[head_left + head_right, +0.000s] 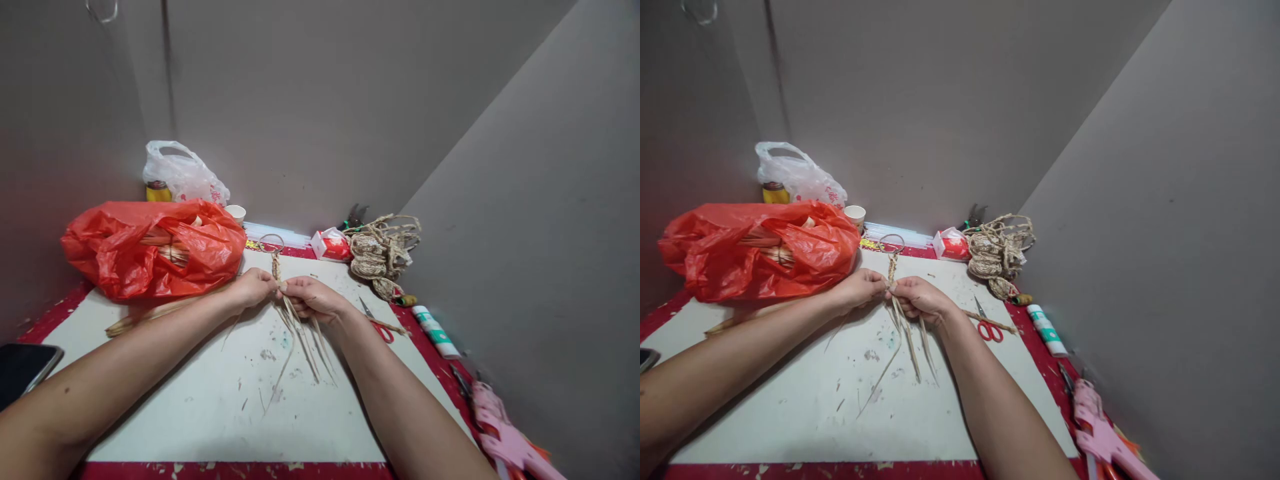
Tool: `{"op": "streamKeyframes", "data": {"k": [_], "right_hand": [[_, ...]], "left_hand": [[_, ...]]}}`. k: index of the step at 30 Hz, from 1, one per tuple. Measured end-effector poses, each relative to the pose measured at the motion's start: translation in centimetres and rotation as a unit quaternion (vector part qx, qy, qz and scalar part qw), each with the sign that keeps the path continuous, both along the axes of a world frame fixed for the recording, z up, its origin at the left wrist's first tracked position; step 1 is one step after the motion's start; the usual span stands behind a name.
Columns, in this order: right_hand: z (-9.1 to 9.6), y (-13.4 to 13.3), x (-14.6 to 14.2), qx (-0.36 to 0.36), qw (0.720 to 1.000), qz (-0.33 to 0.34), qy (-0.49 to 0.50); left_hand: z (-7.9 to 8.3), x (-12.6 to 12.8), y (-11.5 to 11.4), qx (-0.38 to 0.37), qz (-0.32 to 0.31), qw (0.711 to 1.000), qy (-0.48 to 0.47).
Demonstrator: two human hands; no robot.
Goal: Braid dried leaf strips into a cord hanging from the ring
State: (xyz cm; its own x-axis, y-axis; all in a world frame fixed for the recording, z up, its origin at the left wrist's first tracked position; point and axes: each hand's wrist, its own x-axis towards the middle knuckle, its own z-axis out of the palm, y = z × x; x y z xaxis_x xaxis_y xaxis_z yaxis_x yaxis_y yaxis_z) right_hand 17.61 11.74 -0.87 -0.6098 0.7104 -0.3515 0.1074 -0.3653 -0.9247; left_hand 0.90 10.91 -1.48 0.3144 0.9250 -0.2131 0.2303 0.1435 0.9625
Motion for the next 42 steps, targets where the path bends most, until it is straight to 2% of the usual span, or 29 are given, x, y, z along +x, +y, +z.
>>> {"op": "streamKeyframes", "data": {"k": [5,9,14,20,22,24,25,29,31,33,35,37,39,41,42], "right_hand": [[0.3,-0.3,-0.3,0.065,0.996,-0.004,-0.062],[0.8,-0.4,-0.1,0.1,0.99,0.005,-0.101],[1.2,-0.2,0.6,0.131,0.983,-0.004,-0.125],[2.1,-0.9,-0.4,0.127,0.981,-0.038,-0.143],[2.4,-1.4,-1.3,0.154,0.972,-0.047,-0.173],[2.4,-2.0,-2.3,0.218,0.946,-0.05,-0.236],[2.3,-2.4,-2.8,0.262,0.924,-0.049,-0.274],[1.7,-3.9,-4.3,0.422,0.791,-0.039,-0.441],[1.7,-4.6,-4.7,0.445,0.737,-0.024,-0.508],[2.0,-5.2,-5.0,0.455,0.712,-0.006,-0.535],[2.8,-5.6,-4.8,0.471,0.72,0.026,-0.509],[4.0,-5.9,-4.1,0.451,0.771,0.111,-0.436],[5.0,-5.8,-3.1,0.373,0.833,0.206,-0.353],[5.6,-5.4,-2.1,0.306,0.863,0.228,-0.333],[5.6,-5.1,-1.8,0.298,0.861,0.21,-0.355]], "left_hand": [[-0.1,-0.4,0.3,0.025,-0.004,1.0,0.012],[0.7,-0.5,0.1,-0.007,0.013,1.0,-0.004],[1.0,-0.8,0.4,-0.069,0.034,0.994,-0.075],[0.7,-0.5,0.4,-0.076,0.044,0.989,-0.119],[0.5,-0.4,0.4,-0.075,0.043,0.987,-0.135],[0.3,-0.3,0.4,-0.081,0.054,0.984,-0.15],[0.2,-0.2,0.3,-0.087,0.063,0.982,-0.156],[-0.2,0.1,0.2,-0.116,0.079,0.973,-0.184],[-0.1,0.2,0.0,-0.13,0.073,0.969,-0.198],[0.0,0.4,-0.2,-0.137,0.068,0.965,-0.212],[0.1,0.5,-0.3,-0.13,0.067,0.963,-0.226],[0.2,0.3,-0.1,-0.115,0.069,0.962,-0.239],[0.3,-0.1,0.3,-0.101,0.067,0.958,-0.259],[0.4,-0.7,0.8,-0.098,0.05,0.958,-0.264],[0.5,-1.0,1.0,-0.102,0.039,0.959,-0.26]]}}
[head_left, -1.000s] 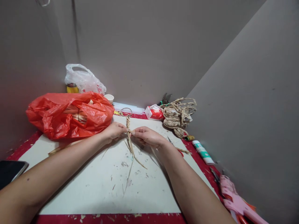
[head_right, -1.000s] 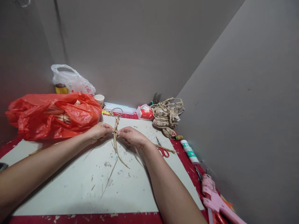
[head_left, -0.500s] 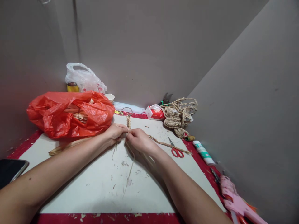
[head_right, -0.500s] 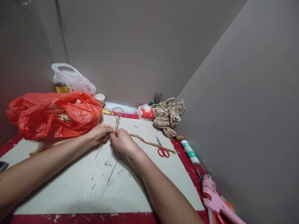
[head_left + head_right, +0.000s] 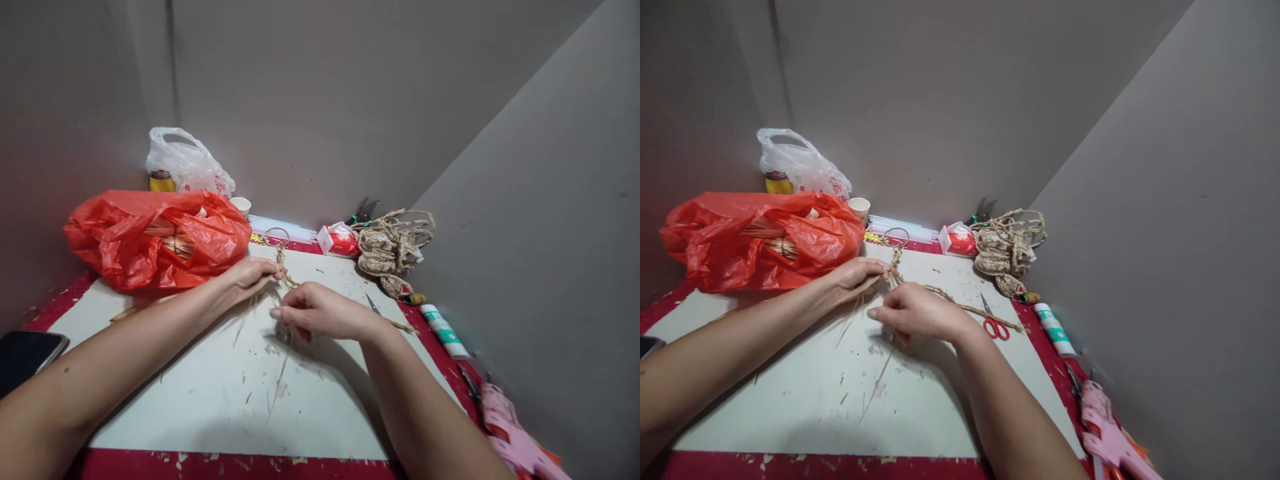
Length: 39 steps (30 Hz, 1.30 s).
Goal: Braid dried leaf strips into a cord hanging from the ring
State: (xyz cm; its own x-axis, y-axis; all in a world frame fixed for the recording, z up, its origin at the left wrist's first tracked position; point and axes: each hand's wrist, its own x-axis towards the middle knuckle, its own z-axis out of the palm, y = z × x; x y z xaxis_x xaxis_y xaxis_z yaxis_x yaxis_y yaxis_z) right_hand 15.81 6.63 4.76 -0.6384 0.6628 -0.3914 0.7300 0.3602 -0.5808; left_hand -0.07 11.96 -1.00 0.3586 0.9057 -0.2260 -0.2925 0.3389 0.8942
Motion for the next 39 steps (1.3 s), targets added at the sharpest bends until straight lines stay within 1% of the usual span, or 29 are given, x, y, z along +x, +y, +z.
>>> {"op": "streamKeyframes", "data": {"k": [2,4,6,8,9,10,11,12,13,14,15,16,17,19,21,22,24,26,32,39], "right_hand": [[-0.7,0.5,0.1,0.073,0.995,-0.048,-0.055],[-2.0,0.9,-0.5,0.16,0.98,-0.066,-0.101],[-3.3,1.0,-1.3,0.223,0.966,-0.066,-0.109],[-4.0,1.0,-1.8,0.248,0.963,-0.061,-0.09],[-3.9,1.0,-1.7,0.237,0.967,-0.055,-0.073],[-3.6,1.0,-1.5,0.203,0.977,-0.044,-0.049],[-3.2,1.1,-1.1,0.146,0.989,-0.03,-0.018],[-2.6,1.2,-0.6,0.069,0.997,-0.018,0.024],[-2.0,1.3,0.0,-0.013,0.997,-0.013,0.073],[-1.4,1.6,0.6,-0.086,0.988,-0.019,0.127],[-1.1,1.8,1.2,-0.138,0.973,-0.035,0.181],[-0.9,2.2,1.6,-0.167,0.956,-0.06,0.233],[-1.0,2.6,2.0,-0.175,0.94,-0.089,0.28],[-1.7,3.4,2.3,-0.167,0.911,-0.148,0.347],[-2.9,4.2,2.3,-0.158,0.891,-0.2,0.376],[-3.5,4.5,2.3,-0.157,0.886,-0.221,0.377],[-4.2,4.9,2.1,-0.158,0.883,-0.245,0.367],[-4.5,5.0,2.1,-0.163,0.884,-0.253,0.358],[-4.3,4.8,2.0,-0.186,0.896,-0.246,0.319],[-4.4,4.8,2.0,-0.167,0.902,-0.236,0.322]], "left_hand": [[0.1,-0.5,0.4,-0.012,-0.028,0.999,0.014],[0.2,-0.9,0.6,-0.018,-0.044,0.999,0.016],[0.3,-1.0,0.6,-0.015,-0.051,0.998,0.012],[0.3,-1.0,0.5,-0.014,-0.054,0.998,0.011],[0.3,-1.0,0.5,-0.016,-0.054,0.998,0.013],[0.3,-1.0,0.4,-0.016,-0.054,0.998,0.014],[0.3,-1.0,0.4,-0.016,-0.053,0.998,0.015],[0.2,-1.1,0.3,-0.013,-0.051,0.999,0.015],[0.2,-1.1,0.3,-0.01,-0.049,0.999,0.014],[0.1,-1.0,0.3,-0.007,-0.049,0.999,0.012],[0.0,-1.0,0.2,-0.004,-0.052,0.999,0.008],[-0.2,-1.0,0.2,-0.004,-0.056,0.998,0.005],[-0.3,-0.9,0.2,-0.005,-0.063,0.998,0.003],[-0.5,-0.7,0.1,-0.011,-0.08,0.997,0.004],[-0.7,-0.6,0.1,-0.018,-0.086,0.996,0.005],[-0.8,-0.5,0.1,-0.022,-0.085,0.996,0.002],[-0.8,-0.4,0.0,-0.031,-0.08,0.996,-0.005],[-0.8,-0.3,0.0,-0.043,-0.076,0.996,-0.013],[-0.8,-0.2,0.0,-0.053,-0.071,0.995,-0.038],[-0.8,-0.2,0.1,-0.039,-0.075,0.995,-0.044]]}}
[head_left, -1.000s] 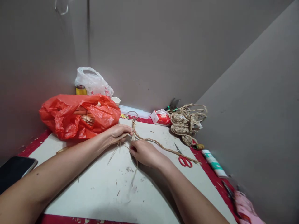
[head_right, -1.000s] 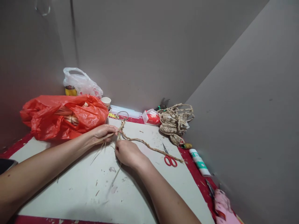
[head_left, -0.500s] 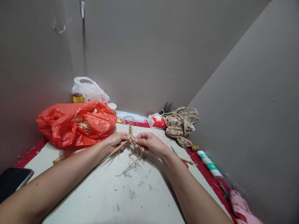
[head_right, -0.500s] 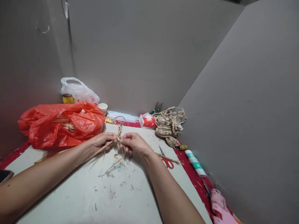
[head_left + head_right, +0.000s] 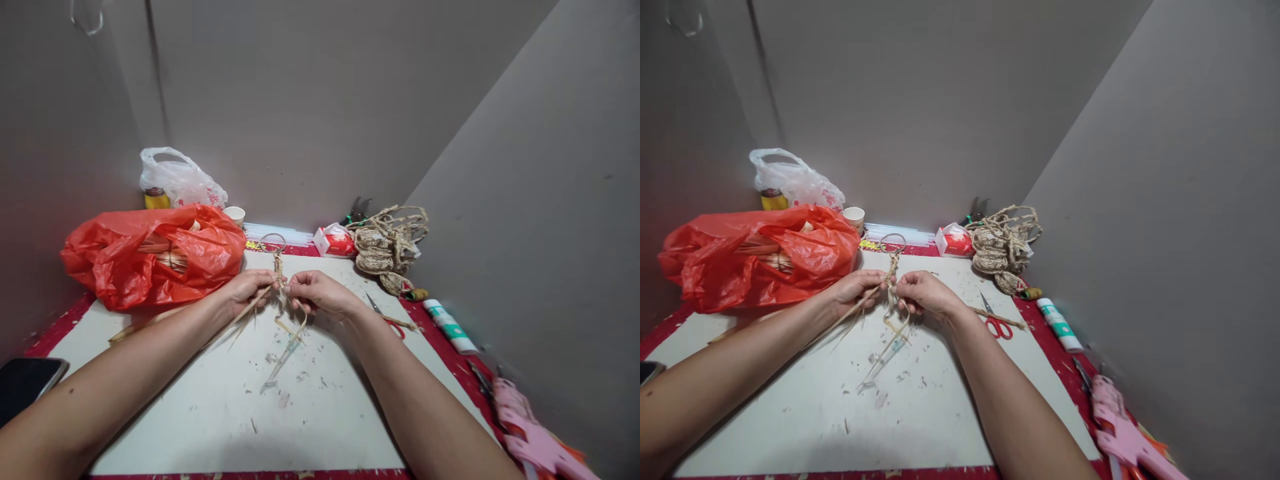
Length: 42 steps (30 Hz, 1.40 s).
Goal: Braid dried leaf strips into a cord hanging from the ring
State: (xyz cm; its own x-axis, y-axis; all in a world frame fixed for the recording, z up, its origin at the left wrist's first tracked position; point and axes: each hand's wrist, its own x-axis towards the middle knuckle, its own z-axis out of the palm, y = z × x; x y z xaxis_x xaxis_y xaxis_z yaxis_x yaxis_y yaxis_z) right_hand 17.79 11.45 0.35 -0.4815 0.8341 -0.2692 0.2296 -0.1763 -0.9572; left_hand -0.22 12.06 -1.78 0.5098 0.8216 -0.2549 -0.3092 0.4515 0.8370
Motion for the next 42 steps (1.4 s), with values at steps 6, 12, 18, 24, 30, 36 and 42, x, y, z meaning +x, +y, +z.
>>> {"op": "streamKeyframes", "data": {"k": [6,12,18,24,30,36,42], "right_hand": [[-0.3,0.1,-0.2,0.01,1.0,-0.011,0.008],[-0.9,0.3,-0.3,-0.003,0.999,-0.041,0.036],[-0.9,0.0,-1.0,0.028,0.997,-0.062,0.029],[-0.8,-0.3,-1.6,-0.064,0.991,-0.022,0.113],[-0.6,-0.3,-1.6,-0.107,0.984,-0.033,0.137],[-0.4,-0.4,-1.3,-0.052,0.997,-0.023,0.042],[-0.5,-0.2,-1.2,-0.066,0.997,-0.039,-0.022]], "left_hand": [[-0.1,0.1,0.2,0.012,0.018,1.0,0.018],[-0.3,0.2,0.1,0.016,-0.003,1.0,0.026],[-0.5,0.1,0.3,0.01,0.013,1.0,0.007],[-0.7,0.1,0.4,0.015,0.022,0.999,0.018],[-0.5,0.3,0.1,0.019,0.039,0.998,0.034],[-0.6,0.4,-0.1,0.039,0.017,0.998,0.05],[-1.2,0.8,-0.3,0.118,0.014,0.992,0.036]]}}
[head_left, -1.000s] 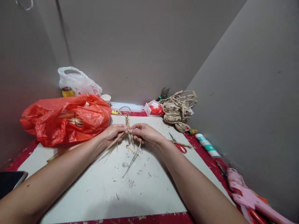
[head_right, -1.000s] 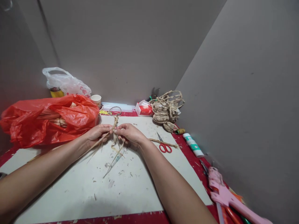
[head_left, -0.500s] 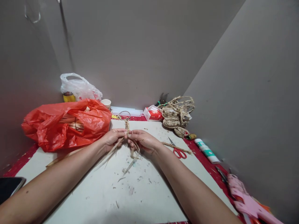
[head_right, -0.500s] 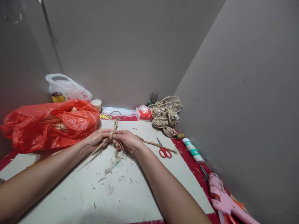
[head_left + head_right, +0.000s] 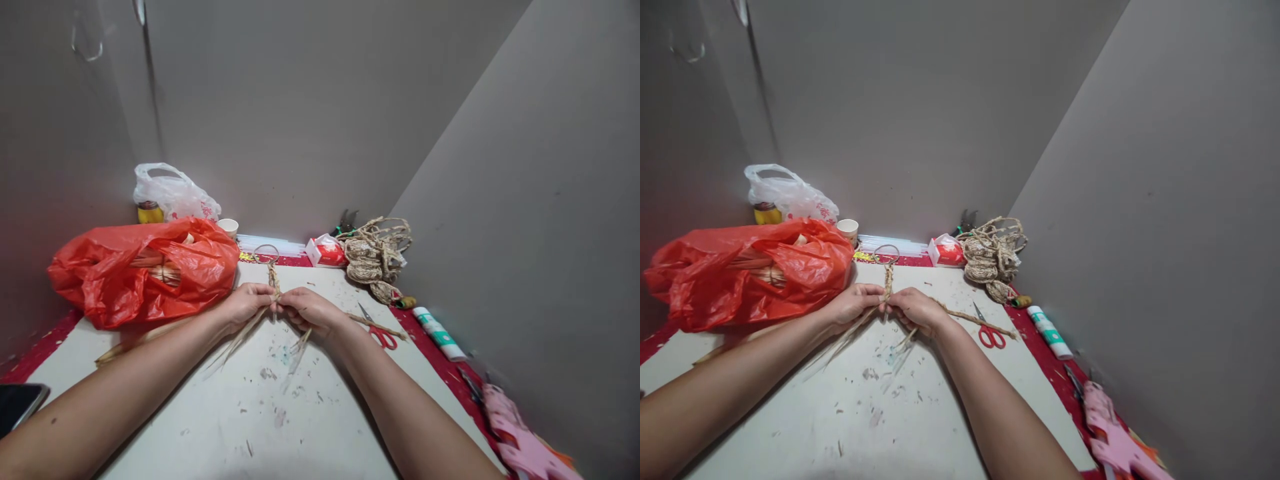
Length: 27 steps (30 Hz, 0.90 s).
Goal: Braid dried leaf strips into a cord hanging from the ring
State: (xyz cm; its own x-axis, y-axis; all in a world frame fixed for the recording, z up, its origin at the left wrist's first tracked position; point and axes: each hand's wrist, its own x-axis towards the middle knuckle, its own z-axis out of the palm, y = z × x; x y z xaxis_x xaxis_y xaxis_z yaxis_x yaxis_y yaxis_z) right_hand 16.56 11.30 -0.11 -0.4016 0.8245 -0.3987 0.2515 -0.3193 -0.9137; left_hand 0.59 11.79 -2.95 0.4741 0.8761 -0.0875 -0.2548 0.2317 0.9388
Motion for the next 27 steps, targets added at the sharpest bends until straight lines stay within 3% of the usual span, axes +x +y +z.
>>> {"op": "streamKeyframes", "data": {"k": [11,17,19,22,24,27], "right_hand": [[-0.8,-0.1,-0.3,-0.014,0.997,-0.01,0.081],[-1.0,-0.4,-1.1,0.018,0.996,-0.068,0.051],[-1.3,-0.5,-1.4,0.025,0.996,-0.084,0.016],[-1.7,-0.5,-1.6,0.037,0.995,-0.091,-0.012],[-1.8,-0.6,-1.7,0.038,0.995,-0.09,0.01],[-1.5,-0.8,-1.7,0.012,0.992,-0.102,0.073]], "left_hand": [[0.0,0.4,-0.2,0.133,0.053,0.983,0.111],[1.7,-0.8,-0.3,0.183,-0.033,0.95,0.249],[2.7,-1.2,-0.4,0.212,-0.053,0.913,0.345],[3.9,-1.1,-1.1,0.277,-0.02,0.816,0.506],[4.4,-0.6,-2.0,0.304,0.008,0.753,0.583],[4.4,0.6,-3.6,0.34,0.009,0.681,0.649]]}}
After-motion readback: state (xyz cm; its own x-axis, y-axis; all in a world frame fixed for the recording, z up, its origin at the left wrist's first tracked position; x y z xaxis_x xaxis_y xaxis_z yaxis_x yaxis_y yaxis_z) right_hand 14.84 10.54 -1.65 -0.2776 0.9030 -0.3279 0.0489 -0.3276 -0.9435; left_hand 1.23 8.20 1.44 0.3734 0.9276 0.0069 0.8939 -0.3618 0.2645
